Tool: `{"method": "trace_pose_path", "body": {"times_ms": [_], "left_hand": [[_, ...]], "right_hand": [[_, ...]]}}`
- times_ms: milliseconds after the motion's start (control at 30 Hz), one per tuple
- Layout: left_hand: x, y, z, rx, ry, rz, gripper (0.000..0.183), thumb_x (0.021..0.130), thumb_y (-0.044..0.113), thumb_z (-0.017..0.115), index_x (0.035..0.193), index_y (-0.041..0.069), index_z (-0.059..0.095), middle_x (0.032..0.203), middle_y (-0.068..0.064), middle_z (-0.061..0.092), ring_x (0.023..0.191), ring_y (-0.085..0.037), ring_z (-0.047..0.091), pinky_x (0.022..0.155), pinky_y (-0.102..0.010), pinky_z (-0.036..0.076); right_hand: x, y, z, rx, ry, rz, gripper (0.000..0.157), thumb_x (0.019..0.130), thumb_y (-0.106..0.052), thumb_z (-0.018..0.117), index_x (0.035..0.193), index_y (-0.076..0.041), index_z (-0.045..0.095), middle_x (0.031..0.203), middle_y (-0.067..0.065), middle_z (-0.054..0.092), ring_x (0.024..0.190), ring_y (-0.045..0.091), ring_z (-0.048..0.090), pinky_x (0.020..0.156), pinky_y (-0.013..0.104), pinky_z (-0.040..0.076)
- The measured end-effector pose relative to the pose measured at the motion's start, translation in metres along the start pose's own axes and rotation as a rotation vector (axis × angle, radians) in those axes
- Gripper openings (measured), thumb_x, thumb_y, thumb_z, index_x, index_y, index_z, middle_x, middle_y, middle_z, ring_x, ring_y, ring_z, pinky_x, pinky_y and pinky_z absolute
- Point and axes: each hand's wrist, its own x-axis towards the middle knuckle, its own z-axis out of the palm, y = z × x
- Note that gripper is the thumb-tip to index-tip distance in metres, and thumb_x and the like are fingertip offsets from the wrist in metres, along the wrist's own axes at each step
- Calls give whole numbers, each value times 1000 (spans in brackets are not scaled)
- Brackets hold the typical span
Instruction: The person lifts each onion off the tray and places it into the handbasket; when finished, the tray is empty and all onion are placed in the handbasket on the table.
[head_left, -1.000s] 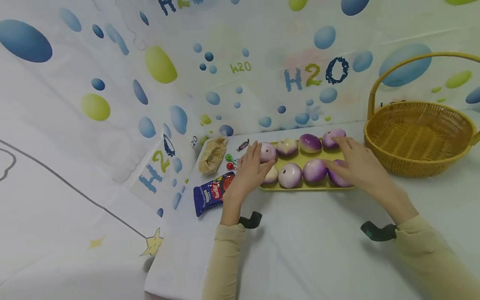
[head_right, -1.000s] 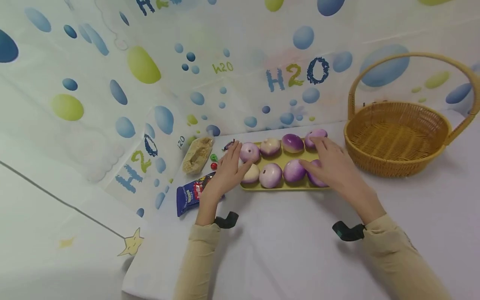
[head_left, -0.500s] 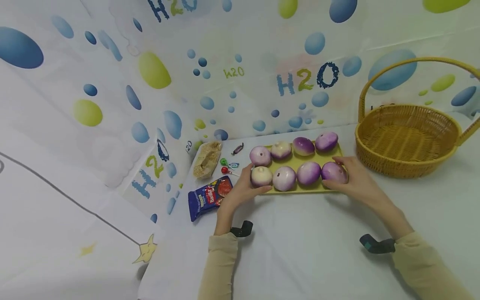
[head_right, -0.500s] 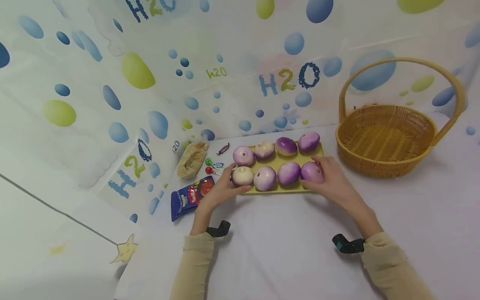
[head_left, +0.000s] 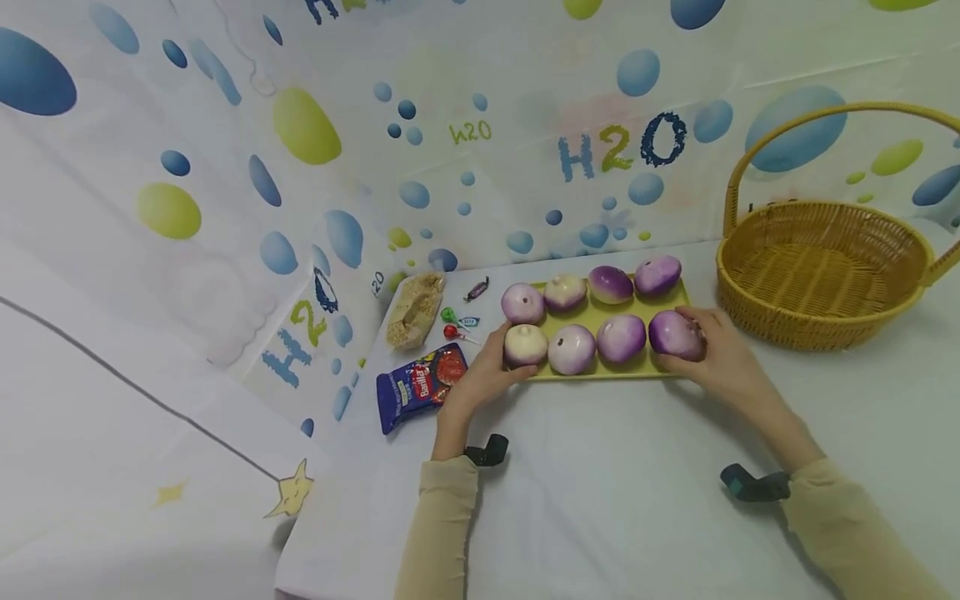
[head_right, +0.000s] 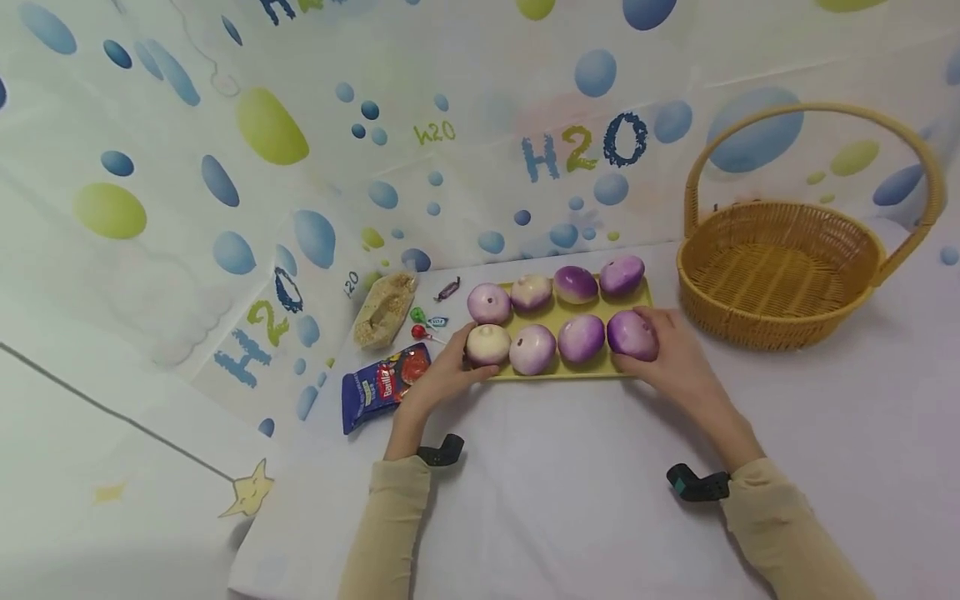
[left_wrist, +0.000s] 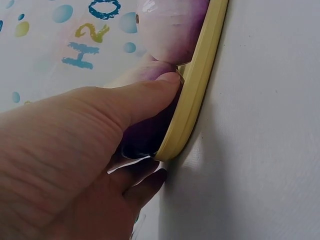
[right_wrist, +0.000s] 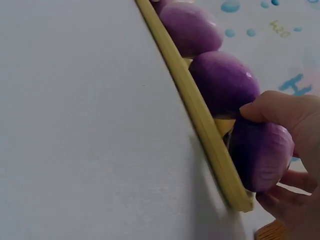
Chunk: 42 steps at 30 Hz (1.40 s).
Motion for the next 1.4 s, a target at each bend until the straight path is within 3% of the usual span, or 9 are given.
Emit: {"method": "trace_pose_path", "body": {"times_ms": [233,433,533,667,933,1100,1167,1267,1400], "left_hand": [[-7,-1,-2,25,-6,-34,91,86,39,68,152,11,12,152,-11,23,139,-23,24,113,-40,22],[-15,-7,1,31,-5,-49,91,86,36,68,152,10,11,152,-12,24,139,-24,24,113,-40,22],[-17,-7,4,34,-32,-53,91,86,37,68,152,12,10,152,-11,24,139,-23,24,113,-40,22],[-16,-4,4,41,-44,-55,91,86,38,68,152,12,10,152,-12,23,140,-24,24,113,-40,22],[-9,0,-4,31,18,-24,91,86,38,68,152,12,10,153,-10,22,140,-21,24,113,-39,23],[-7,0,-4,19,14,-9,92,86,36,69,151,10,11,152,-11,23,139,-22,24,113,-40,23],[-7,0,-3,16,5,-11,92,86,36,69,151,10,10,152,-11,23,139,-22,24,113,-40,22],[-5,2,-2,16,-4,-14,92,86,37,68,152,11,10,153,-11,23,140,-22,24,113,-40,22],[0,4,1,20,-6,-1,91,86,37,68,151,10,11,152,-12,23,139,-22,24,113,-39,23]], "right_hand": [[21,-17,-37,-11,121,-32,79,77,-36,78,141,-10,40,126,19,44,109,40,47,88,59,40],[49,0,-72,-30,94,169,87,81,-51,68,146,-6,30,135,27,37,116,45,38,91,64,36],[47,17,-81,-30,58,263,90,83,-54,63,147,-4,26,137,31,33,119,49,35,92,67,33],[40,32,-91,-84,36,297,89,86,-52,59,146,4,23,134,37,29,117,54,32,91,70,31],[60,18,-109,-150,79,245,86,89,-45,58,145,8,20,136,38,23,118,56,29,93,70,29],[65,-2,-103,-104,117,196,78,88,-34,59,146,5,23,144,34,18,127,55,24,99,68,25],[65,-12,-98,-93,108,153,73,88,-31,59,145,4,28,143,32,23,127,53,27,100,66,25],[63,-26,-85,-101,18,60,66,89,-31,61,140,2,37,136,28,37,119,48,37,96,63,31],[63,-39,-57,-111,-198,-64,68,87,-39,66,139,-2,41,135,23,44,121,41,41,99,59,32]]}}
